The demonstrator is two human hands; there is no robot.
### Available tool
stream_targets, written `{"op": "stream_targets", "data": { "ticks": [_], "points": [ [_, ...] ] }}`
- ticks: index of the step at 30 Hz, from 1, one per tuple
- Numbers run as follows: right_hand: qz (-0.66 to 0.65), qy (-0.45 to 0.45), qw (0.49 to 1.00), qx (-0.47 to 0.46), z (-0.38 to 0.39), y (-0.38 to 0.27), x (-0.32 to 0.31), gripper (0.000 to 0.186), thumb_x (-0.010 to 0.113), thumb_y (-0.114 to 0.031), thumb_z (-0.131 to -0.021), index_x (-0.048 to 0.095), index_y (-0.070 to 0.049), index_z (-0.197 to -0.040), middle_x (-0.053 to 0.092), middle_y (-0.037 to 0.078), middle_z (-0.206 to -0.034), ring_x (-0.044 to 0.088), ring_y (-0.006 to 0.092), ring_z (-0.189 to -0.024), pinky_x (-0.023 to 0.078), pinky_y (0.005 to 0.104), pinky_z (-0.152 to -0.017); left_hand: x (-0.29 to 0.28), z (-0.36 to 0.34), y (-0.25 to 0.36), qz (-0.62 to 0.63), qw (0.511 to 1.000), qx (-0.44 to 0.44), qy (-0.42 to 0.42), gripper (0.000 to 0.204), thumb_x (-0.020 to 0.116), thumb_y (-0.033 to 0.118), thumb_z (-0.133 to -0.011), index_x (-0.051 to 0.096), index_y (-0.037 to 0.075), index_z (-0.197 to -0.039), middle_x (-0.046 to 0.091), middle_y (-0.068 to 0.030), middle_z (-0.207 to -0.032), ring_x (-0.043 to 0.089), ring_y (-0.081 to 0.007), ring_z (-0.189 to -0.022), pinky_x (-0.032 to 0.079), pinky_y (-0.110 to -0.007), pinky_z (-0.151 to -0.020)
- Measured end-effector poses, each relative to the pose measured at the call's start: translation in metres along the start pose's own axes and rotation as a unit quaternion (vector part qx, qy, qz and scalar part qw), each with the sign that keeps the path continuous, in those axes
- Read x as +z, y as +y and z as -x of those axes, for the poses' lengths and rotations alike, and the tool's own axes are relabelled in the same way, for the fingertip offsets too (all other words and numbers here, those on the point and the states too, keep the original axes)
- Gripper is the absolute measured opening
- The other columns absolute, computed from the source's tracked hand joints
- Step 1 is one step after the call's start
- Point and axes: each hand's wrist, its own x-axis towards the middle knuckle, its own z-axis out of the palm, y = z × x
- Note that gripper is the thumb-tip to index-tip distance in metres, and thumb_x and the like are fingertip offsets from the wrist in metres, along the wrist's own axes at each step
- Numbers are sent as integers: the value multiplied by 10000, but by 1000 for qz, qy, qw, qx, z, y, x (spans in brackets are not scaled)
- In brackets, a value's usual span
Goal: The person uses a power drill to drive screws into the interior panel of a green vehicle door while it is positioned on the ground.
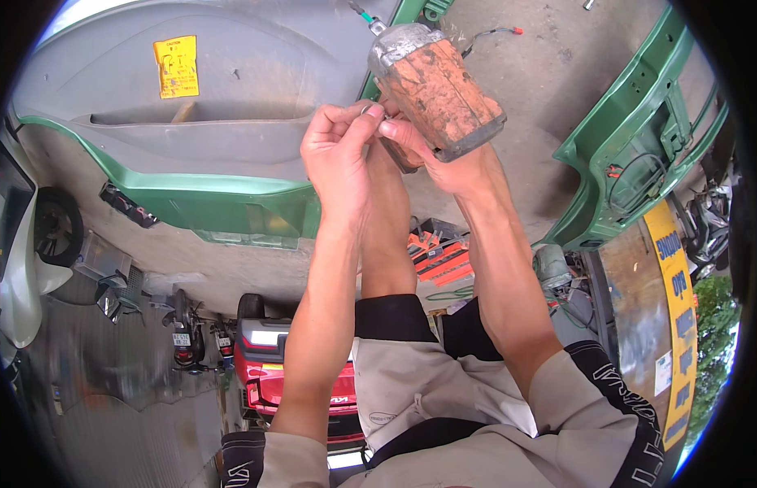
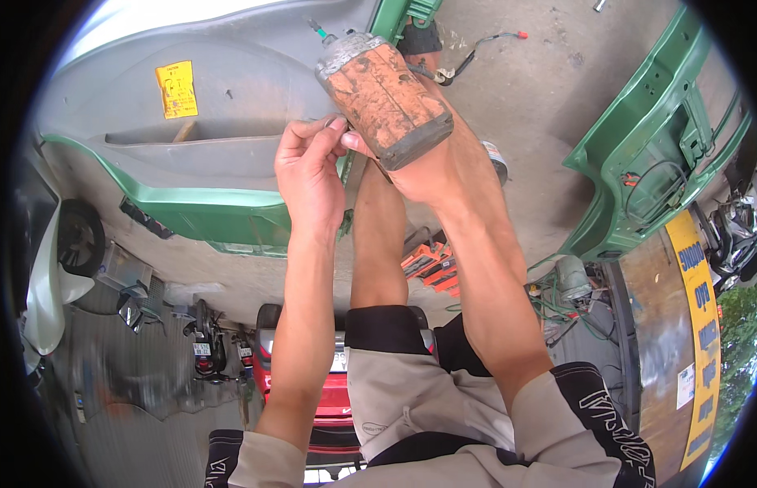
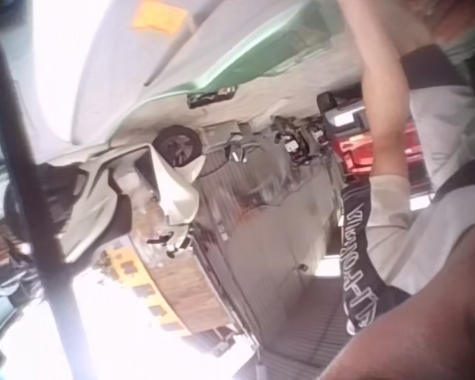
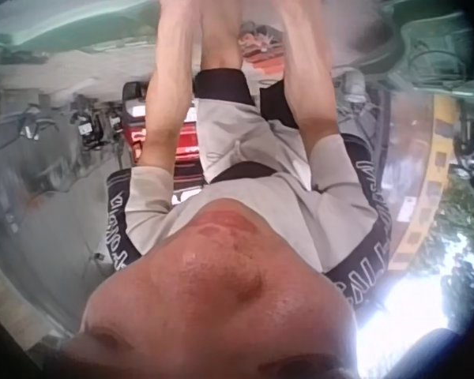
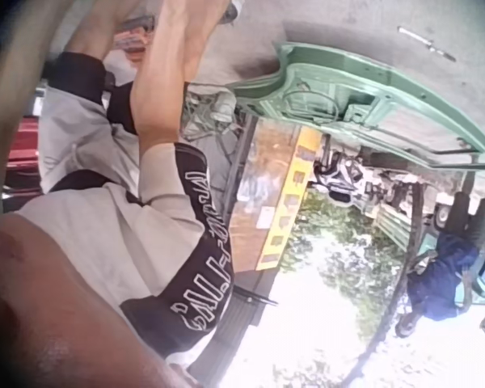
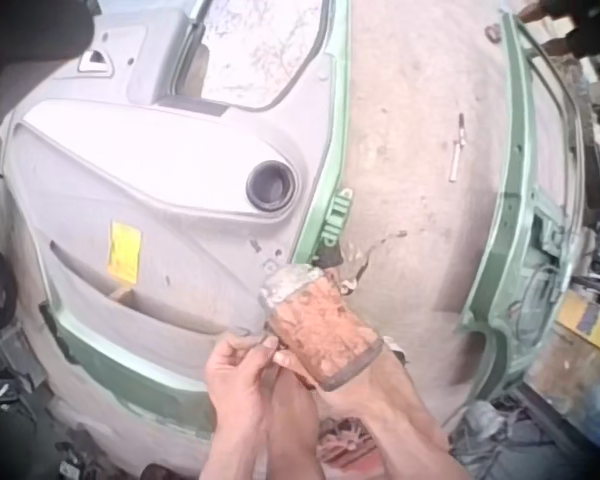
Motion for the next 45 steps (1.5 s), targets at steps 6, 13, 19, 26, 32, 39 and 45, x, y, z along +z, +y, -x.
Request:
{"op": "stream_targets", "data": {
  "ticks": [6, 13, 19, 26, 32, 39, 45],
  "points": [
    [-155, 42, 987, 22, 6, 19, 8, 396, 819, -328, -848, 720, -73, -1134, 734, 116, -1035, 678, 314, -978, 541, 442, -840, -2, -5, 6, -65, 997, 0, -45, 96, 749, 19, -916, 709, -25, -991, 761, -110, -943, 659, -118, -803, 515, -262, -760],
    [-210, 7, 977, 43, 4, 14, -1, 262, 811, -242, -880, 727, -56, -1044, 736, 53, -909, 682, 235, -809, 544, 393, -731, -8, -7, 1, -94, 993, -2, -67, 169, 750, 54, -933, 750, -58, -1059, 766, -122, -990, 699, -133, -900, 558, -292, -877],
    [-229, 30, 973, 28, 7, 19, 3, 201, 816, -81, -852, 718, -33, -1021, 716, 27, -957, 659, 140, -947, 534, 329, -862, -10, -8, -2, -95, 988, 41, -113, 186, 742, 70, -943, 752, -61, -1075, 765, -131, -1019, 692, -142, -953, 549, -298, -905],
    [-137, -4, 990, 13, 11, 27, -8, 353, 801, -330, -873, 736, -83, -1116, 742, 89, -1012, 657, 303, -1006, 519, 447, -889, -17, -27, -8, 56, 973, -142, -173, 154, 689, 79, -974, 733, -49, -1048, 752, -150, -1020, 699, -199, -931, 541, -361, -913],
    [-177, 7, 984, 16, 9, 33, -9, 398, 831, -282, -837, 725, -63, -1152, 743, 111, -1036, 663, 323, -971, 528, 442, -859, -15, -36, -4, 40, 946, -230, -225, 157, 728, 83, -947, 731, -44, -1040, 747, -141, -1030, 700, -202, -951, 549, -352, -924],
    [-190, -1, 982, 2, 1, 22, -9, 377, 834, -164, -828, 716, -48, -1167, 743, 121, -1032, 672, 302, -918, 539, 423, -820, -18, -28, -18, 187, 927, -199, -256, 166, 765, 109, -929, 742, -12, -1041, 744, -103, -1027, 675, -179, -987, 527, -330, -921],
    [-223, 38, 974, 6, 10, 23, -16, 390, 828, -79, -825, 715, -35, -1196, 758, 85, -1104, 715, 222, -938, 564, 366, -822, -1, -23, -4, 50, 950, -143, -272, 159, 719, 133, -969, 718, -4, -1049, 707, -72, -1011, 644, -179, -872, 544, -356, -864]
  ]
}}
